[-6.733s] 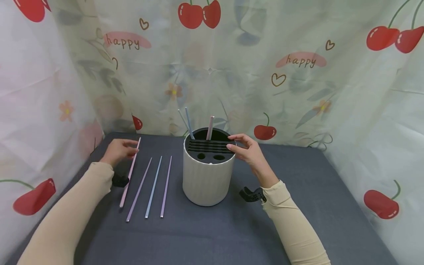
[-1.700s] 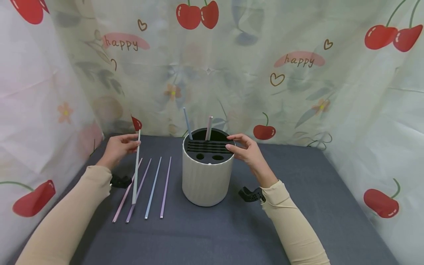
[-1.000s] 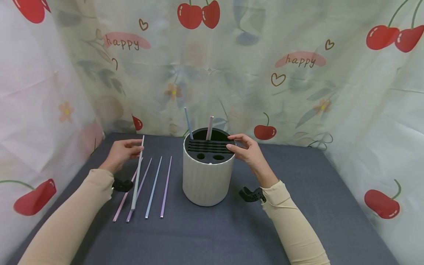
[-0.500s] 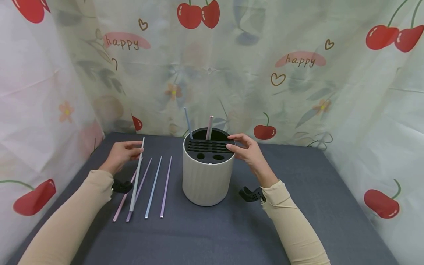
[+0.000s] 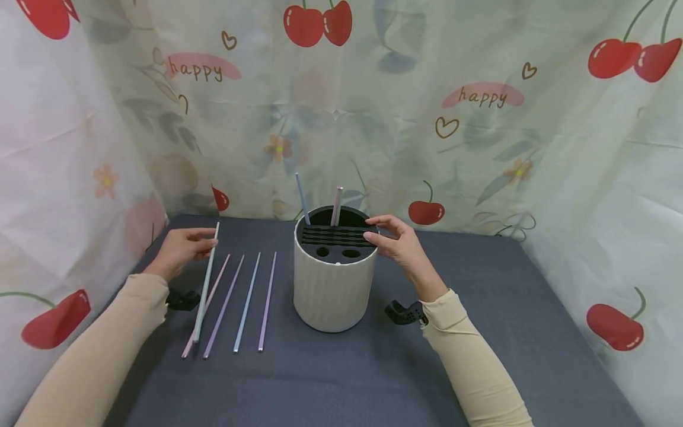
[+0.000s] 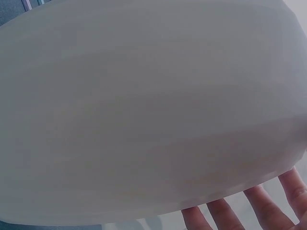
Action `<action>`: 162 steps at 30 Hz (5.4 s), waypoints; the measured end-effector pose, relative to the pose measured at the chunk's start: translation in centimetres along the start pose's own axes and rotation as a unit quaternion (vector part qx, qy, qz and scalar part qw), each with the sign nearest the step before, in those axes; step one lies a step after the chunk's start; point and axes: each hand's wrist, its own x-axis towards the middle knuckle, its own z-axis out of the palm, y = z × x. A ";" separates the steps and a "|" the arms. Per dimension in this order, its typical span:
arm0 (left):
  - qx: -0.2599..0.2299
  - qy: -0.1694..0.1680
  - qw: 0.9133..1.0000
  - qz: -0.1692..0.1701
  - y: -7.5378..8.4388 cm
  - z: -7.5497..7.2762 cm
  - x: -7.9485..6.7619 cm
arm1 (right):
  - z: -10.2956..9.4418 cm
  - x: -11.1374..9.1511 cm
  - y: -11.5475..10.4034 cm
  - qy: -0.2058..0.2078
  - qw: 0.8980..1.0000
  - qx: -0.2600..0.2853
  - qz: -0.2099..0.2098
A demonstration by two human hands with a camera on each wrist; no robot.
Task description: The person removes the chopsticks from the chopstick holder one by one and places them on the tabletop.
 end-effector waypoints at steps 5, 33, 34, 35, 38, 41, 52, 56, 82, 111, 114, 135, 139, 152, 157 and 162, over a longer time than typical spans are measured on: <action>-0.008 -0.006 1.000 0.002 -0.2 -0.6 -0.2 | -0.1 0.1 0.2 0.001 1.000 0.000 -0.004; 0.057 -0.055 0.995 -0.068 -5.4 -1.6 0.4 | 0.0 0.2 0.2 0.001 1.000 0.005 0.000; 0.059 -0.057 0.994 -0.072 -5.5 -1.5 0.4 | 0.0 0.2 0.2 0.002 1.000 0.005 0.001; 0.060 -0.058 0.994 -0.075 -5.6 -1.4 0.4 | 0.0 0.2 0.2 0.001 1.000 0.004 0.001; 0.063 -0.053 0.993 -0.085 -5.8 -1.1 0.4 | 0.0 0.2 0.2 0.001 1.000 0.003 0.001; 0.064 -0.048 0.993 -0.092 -5.9 -0.7 0.6 | -0.1 0.2 0.2 0.001 1.000 0.002 0.001; 0.069 -0.028 0.990 -0.119 -5.7 0.1 0.8 | 0.0 0.2 0.1 -0.001 1.000 0.001 -0.002; 0.078 -0.020 0.988 -0.130 -5.6 0.2 0.8 | 0.0 0.2 0.2 -0.001 1.000 -0.001 -0.003; 0.022 -0.029 0.996 -0.079 -1.5 -0.5 1.0 | -0.2 0.1 0.1 0.002 1.000 -0.003 -0.001; -0.173 -0.101 0.955 0.219 16.1 9.4 -2.2 | -0.2 0.1 0.2 0.000 1.000 0.001 0.000; -0.181 -0.098 0.954 0.219 16.1 9.9 -2.2 | -0.3 0.1 0.3 0.001 1.000 0.002 0.000; -0.435 0.137 0.832 0.315 23.7 -0.3 -2.0 | -0.2 0.0 0.3 0.000 1.000 -0.005 0.003; -0.391 0.129 0.881 0.233 20.6 -1.4 -1.1 | -0.2 0.0 0.2 0.003 1.000 -0.003 0.004; 0.068 0.008 0.995 0.070 5.2 3.6 0.8 | -0.1 0.2 0.3 0.006 1.000 -0.011 0.007; 0.090 -0.033 0.995 0.016 1.9 5.4 0.6 | -0.1 0.3 0.3 0.006 1.000 -0.011 0.009; 0.089 -0.043 0.995 -0.013 0.0 6.4 0.5 | -0.1 0.3 0.3 0.005 1.000 -0.009 0.010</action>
